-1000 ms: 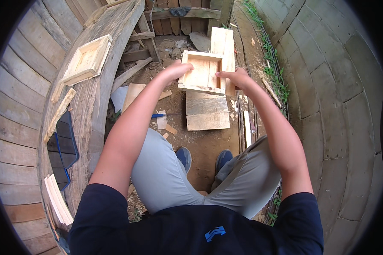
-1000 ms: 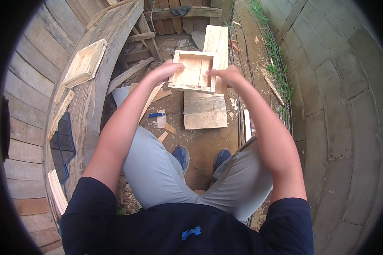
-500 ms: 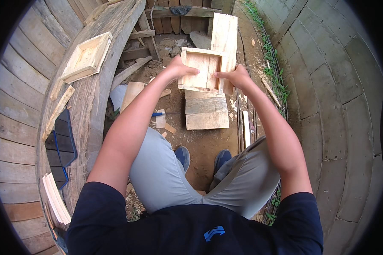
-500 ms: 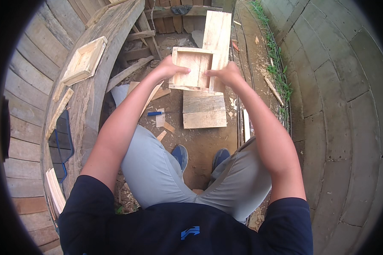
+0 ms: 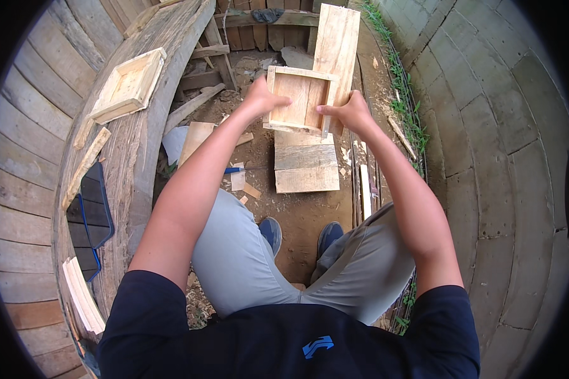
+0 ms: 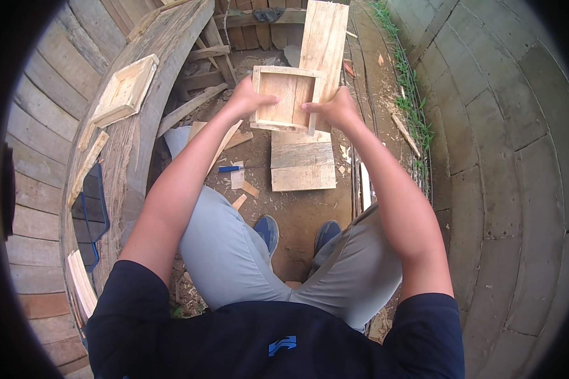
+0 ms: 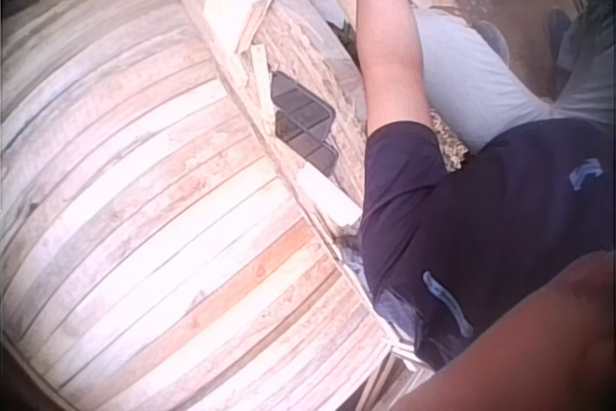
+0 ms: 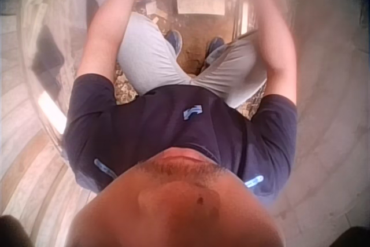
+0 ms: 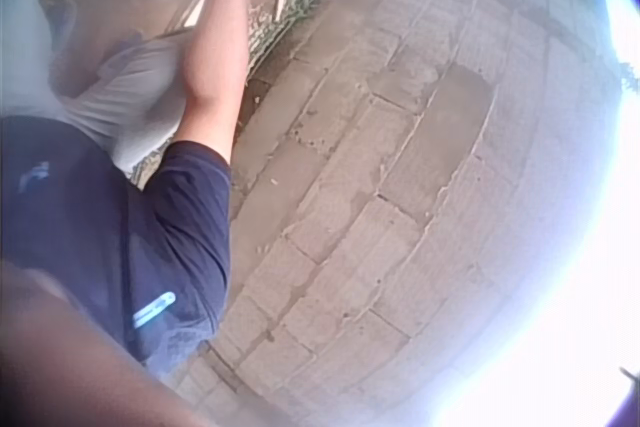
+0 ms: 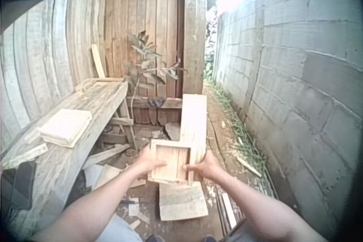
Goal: The person assembles a small wooden box by hand, fitting pre-cut planks together to form a rectangular frame. They repeatedly adjust the pieces, tap them into place, and inspect the joints to ensure alignment.
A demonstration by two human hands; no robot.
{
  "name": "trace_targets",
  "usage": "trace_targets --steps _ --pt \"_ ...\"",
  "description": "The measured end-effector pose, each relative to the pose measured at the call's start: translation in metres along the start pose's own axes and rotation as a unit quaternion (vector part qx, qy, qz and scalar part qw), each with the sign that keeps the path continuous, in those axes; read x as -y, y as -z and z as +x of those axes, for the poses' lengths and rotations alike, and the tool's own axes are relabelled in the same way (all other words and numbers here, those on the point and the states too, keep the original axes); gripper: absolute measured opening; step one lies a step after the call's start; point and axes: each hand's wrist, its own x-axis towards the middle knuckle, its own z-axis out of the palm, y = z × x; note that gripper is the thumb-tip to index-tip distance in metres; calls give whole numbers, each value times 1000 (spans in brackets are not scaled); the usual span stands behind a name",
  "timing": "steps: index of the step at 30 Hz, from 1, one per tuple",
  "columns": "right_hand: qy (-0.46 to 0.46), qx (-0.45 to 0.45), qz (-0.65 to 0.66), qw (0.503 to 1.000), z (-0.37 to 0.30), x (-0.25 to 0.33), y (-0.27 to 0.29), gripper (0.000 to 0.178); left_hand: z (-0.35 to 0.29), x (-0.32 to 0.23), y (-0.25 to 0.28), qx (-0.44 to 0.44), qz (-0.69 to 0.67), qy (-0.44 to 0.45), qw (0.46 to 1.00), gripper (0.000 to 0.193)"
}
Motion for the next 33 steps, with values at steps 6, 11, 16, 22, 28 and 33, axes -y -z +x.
trace_targets --steps 6,11,16,22,28,33 --pt "-7 -6 -5 1000 -1 2 3 80 -1 -3 0 -14 -4 -9 1000 84" --pt "-9 -9 2 1000 0 0 3 78 -4 -6 -2 -40 7 -17 999 75" --pt "-2 -4 7 1000 1 0 4 78 -1 -4 0 -21 7 -3 1000 88" --pt "-4 -4 -1 1000 -4 5 6 79 -3 -6 2 -10 -21 -12 1000 79" --pt "-7 2 2 1000 -7 9 6 79 -4 -5 1 -28 -21 -16 999 67" --pt "-22 -4 16 1000 -2 5 6 84 -5 -8 0 -25 -24 -17 999 62"
